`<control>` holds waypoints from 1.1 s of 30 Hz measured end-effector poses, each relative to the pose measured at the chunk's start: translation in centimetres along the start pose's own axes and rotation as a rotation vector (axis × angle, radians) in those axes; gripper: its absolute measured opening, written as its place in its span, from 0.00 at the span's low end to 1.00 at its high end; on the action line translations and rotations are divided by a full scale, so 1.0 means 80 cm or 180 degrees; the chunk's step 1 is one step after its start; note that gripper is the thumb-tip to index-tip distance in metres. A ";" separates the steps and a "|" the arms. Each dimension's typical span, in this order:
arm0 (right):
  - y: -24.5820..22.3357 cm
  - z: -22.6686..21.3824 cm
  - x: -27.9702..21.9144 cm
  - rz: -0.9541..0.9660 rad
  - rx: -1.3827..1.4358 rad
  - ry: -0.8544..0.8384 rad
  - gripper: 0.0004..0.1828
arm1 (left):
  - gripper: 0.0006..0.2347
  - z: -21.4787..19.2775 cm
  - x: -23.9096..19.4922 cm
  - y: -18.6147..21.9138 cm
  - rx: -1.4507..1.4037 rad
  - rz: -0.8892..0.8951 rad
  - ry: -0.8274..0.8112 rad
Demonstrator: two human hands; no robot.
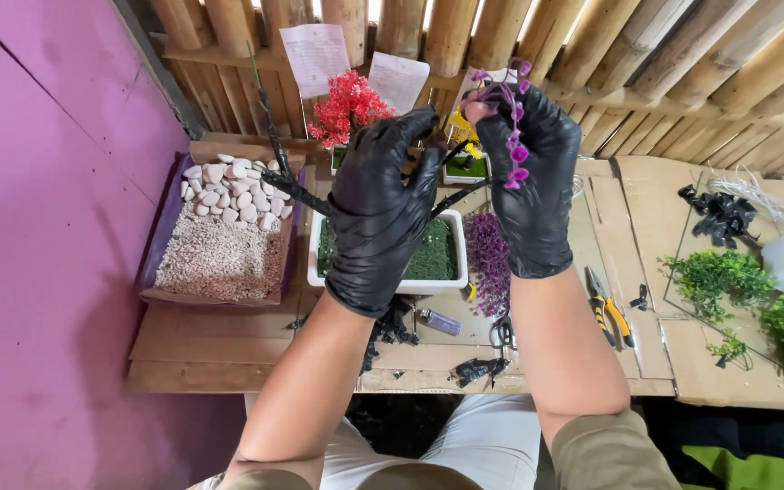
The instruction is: The person arranges artificial plants in a white rectangular planter. They wrap black tape around the branches of a black artificial tree, then use scissors to trim purple artificial flowers and insert them into the planter.
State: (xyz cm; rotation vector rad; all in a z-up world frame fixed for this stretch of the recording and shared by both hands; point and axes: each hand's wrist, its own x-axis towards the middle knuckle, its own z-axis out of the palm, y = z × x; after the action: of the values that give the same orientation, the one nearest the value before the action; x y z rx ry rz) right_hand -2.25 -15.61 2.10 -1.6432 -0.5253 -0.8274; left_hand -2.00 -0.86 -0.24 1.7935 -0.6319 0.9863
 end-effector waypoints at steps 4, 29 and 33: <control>0.004 0.008 0.007 0.0100 0.0126 0.0045 0.04 | 0.08 0.004 0.005 0.000 0.0049 -0.0123 -0.0124; -0.007 0.003 0.019 0.0110 -0.0293 -0.0362 0.04 | 0.07 0.009 0.004 -0.008 -0.0074 -0.0149 -0.0123; -0.005 0.002 0.019 0.0173 -0.0311 -0.0357 0.05 | 0.07 0.013 0.006 -0.011 0.0117 -0.0084 -0.0033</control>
State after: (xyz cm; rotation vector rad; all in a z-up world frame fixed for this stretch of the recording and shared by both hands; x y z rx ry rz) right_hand -1.54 -15.51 3.46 -1.7937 -0.5228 -0.7338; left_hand -0.71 -1.40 -0.51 1.8358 -0.5985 0.9771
